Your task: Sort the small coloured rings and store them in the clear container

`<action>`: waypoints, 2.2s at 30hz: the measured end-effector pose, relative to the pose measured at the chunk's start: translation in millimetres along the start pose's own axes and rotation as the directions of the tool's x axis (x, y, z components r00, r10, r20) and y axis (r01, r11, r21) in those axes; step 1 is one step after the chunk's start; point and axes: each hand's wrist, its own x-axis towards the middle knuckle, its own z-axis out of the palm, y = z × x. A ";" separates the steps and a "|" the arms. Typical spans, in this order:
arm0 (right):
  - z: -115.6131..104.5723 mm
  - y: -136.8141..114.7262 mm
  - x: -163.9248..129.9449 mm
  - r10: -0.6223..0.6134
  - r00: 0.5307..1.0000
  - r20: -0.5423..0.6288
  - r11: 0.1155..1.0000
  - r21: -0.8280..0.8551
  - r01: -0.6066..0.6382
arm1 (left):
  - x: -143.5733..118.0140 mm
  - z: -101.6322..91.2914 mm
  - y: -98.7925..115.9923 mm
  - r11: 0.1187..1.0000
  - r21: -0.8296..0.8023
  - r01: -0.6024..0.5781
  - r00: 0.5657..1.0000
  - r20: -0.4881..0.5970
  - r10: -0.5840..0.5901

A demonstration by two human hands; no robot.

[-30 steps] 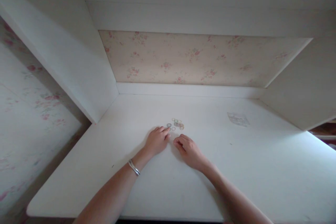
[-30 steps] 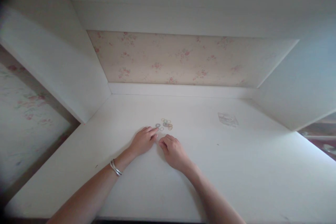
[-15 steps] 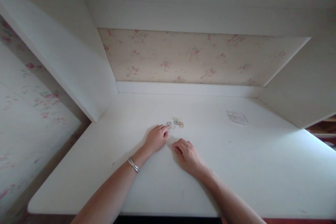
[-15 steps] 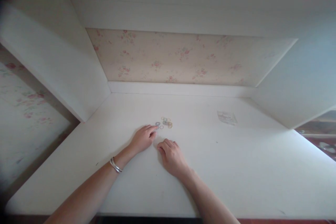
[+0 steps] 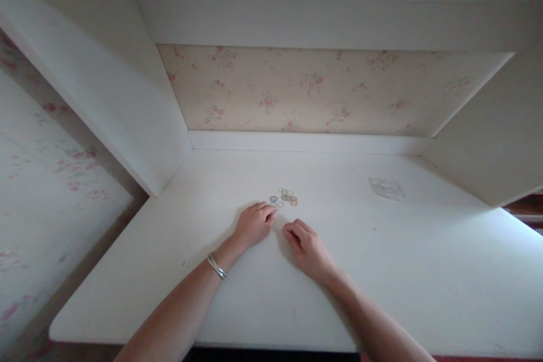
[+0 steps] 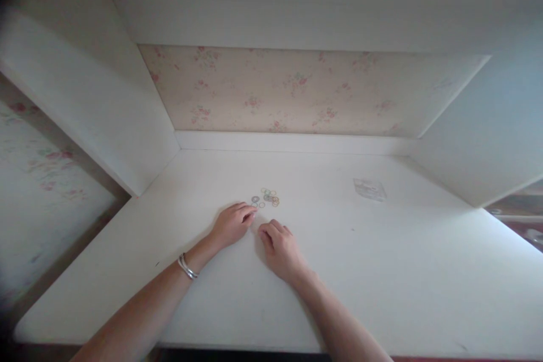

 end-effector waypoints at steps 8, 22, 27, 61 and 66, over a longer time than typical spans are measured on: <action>-1.7 14.4 5.6 0.063 0.996 -0.061 0.998 0.007 -0.062 | 4.3 1.0 2.6 0.999 0.046 -0.005 1.000 0.014 0.004; -1.8 -4.2 -0.3 -0.132 0.980 0.148 0.984 -0.095 0.147 | 4.4 1.3 5.6 0.997 0.073 0.035 0.999 0.026 -0.037; -2.5 -10.8 -1.8 -0.148 0.969 0.199 0.983 -0.080 0.166 | 4.1 0.7 4.9 0.998 0.066 0.016 1.000 0.020 -0.017; -7.3 4.9 1.9 0.014 0.999 -0.030 0.998 0.063 -0.012 | 37.4 3.0 14.4 0.981 0.194 -0.008 0.969 0.242 -0.040; -9.3 4.9 2.0 0.045 0.998 -0.047 0.996 0.079 -0.042 | 22.2 -8.7 15.1 0.994 0.108 -0.007 0.981 0.194 -0.014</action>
